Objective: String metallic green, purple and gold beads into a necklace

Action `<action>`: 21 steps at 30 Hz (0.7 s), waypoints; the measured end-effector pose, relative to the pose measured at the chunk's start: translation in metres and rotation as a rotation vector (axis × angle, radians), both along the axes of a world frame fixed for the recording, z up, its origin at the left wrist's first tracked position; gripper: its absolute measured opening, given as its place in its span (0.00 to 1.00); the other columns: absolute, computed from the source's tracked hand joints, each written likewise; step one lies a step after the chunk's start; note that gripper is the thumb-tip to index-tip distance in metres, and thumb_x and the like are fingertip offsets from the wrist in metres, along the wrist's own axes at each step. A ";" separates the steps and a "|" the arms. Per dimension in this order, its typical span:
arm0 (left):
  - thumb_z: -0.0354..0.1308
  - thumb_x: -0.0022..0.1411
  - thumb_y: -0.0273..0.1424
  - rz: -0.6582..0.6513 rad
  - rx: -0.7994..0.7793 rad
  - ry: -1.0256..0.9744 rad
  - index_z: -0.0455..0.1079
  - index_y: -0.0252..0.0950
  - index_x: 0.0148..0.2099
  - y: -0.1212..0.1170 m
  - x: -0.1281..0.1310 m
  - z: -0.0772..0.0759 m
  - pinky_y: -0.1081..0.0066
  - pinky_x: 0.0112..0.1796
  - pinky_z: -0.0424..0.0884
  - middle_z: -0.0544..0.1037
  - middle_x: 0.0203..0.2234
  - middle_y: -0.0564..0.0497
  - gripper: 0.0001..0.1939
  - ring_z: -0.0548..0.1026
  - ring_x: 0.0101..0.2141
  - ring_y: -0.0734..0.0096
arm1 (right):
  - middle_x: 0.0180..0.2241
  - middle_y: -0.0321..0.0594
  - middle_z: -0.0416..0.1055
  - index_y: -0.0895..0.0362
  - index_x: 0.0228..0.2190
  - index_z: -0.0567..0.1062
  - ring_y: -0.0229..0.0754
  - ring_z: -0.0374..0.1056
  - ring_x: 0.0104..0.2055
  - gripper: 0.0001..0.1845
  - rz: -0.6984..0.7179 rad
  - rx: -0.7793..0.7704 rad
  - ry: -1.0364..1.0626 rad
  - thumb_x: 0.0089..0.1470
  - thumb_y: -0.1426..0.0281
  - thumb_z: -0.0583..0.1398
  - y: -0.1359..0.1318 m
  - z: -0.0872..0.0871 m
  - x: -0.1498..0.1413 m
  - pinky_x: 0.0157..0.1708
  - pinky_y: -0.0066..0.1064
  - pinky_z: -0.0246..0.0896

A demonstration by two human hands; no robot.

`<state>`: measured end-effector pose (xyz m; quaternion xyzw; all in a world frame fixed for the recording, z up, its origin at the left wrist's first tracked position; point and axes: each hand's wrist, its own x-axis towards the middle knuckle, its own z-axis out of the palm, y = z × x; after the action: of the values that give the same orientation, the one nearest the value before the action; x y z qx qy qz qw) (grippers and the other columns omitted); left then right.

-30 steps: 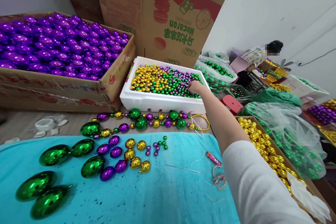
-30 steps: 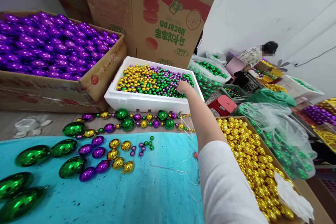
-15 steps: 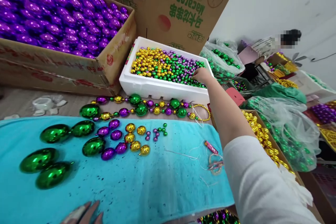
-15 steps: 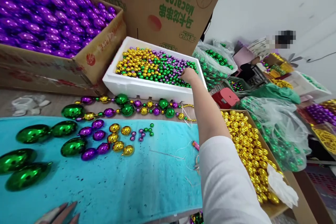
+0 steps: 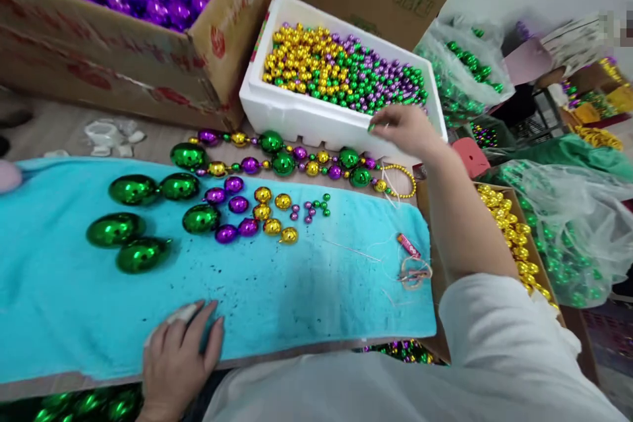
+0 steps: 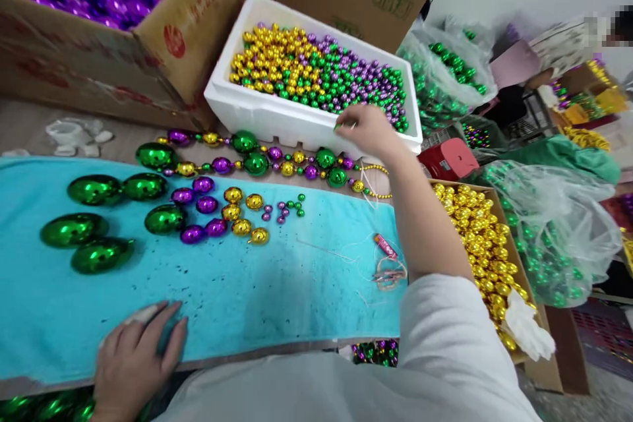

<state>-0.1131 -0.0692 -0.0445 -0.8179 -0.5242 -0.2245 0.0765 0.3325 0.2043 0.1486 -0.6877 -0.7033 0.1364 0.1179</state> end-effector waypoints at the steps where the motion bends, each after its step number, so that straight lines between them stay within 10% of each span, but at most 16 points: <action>1: 0.63 0.57 0.31 -0.002 -0.004 0.009 0.71 0.33 0.50 0.000 0.000 0.001 0.58 0.45 0.69 0.78 0.39 0.41 0.18 0.75 0.40 0.55 | 0.37 0.41 0.76 0.61 0.41 0.79 0.39 0.70 0.37 0.13 0.042 -0.079 0.040 0.53 0.70 0.62 -0.022 -0.013 -0.013 0.41 0.32 0.64; 5: 0.63 0.58 0.31 -0.006 -0.035 0.018 0.71 0.32 0.51 -0.001 -0.002 0.000 0.58 0.45 0.69 0.77 0.40 0.40 0.18 0.75 0.40 0.54 | 0.34 0.39 0.77 0.59 0.37 0.79 0.38 0.70 0.34 0.09 0.023 -0.271 0.147 0.51 0.74 0.62 -0.093 -0.079 -0.053 0.39 0.30 0.64; 10: 0.61 0.58 0.32 0.023 -0.058 0.021 0.72 0.34 0.51 -0.003 -0.005 -0.005 0.59 0.46 0.68 0.77 0.41 0.41 0.18 0.75 0.41 0.56 | 0.38 0.42 0.77 0.58 0.40 0.78 0.40 0.72 0.39 0.11 -0.144 -0.180 0.253 0.54 0.70 0.61 -0.115 -0.134 -0.068 0.43 0.32 0.65; 17: 0.62 0.58 0.31 0.007 -0.019 -0.003 0.72 0.32 0.50 -0.002 0.000 0.002 0.58 0.45 0.68 0.77 0.40 0.40 0.17 0.74 0.41 0.53 | 0.32 0.40 0.77 0.58 0.45 0.77 0.38 0.73 0.29 0.16 -0.266 -0.288 0.374 0.60 0.73 0.52 -0.116 -0.134 -0.057 0.35 0.31 0.69; 21: 0.58 0.61 0.32 -0.037 -0.024 -0.053 0.71 0.36 0.50 -0.001 -0.004 -0.002 0.59 0.44 0.67 0.78 0.39 0.43 0.15 0.75 0.39 0.56 | 0.39 0.43 0.78 0.56 0.39 0.79 0.43 0.74 0.40 0.12 -0.134 -0.053 0.288 0.56 0.73 0.56 -0.097 -0.103 -0.052 0.44 0.36 0.68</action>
<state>-0.1174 -0.0700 -0.0468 -0.8222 -0.5134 -0.2411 0.0484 0.2809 0.1074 0.0455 -0.7093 -0.6278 0.2439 0.2081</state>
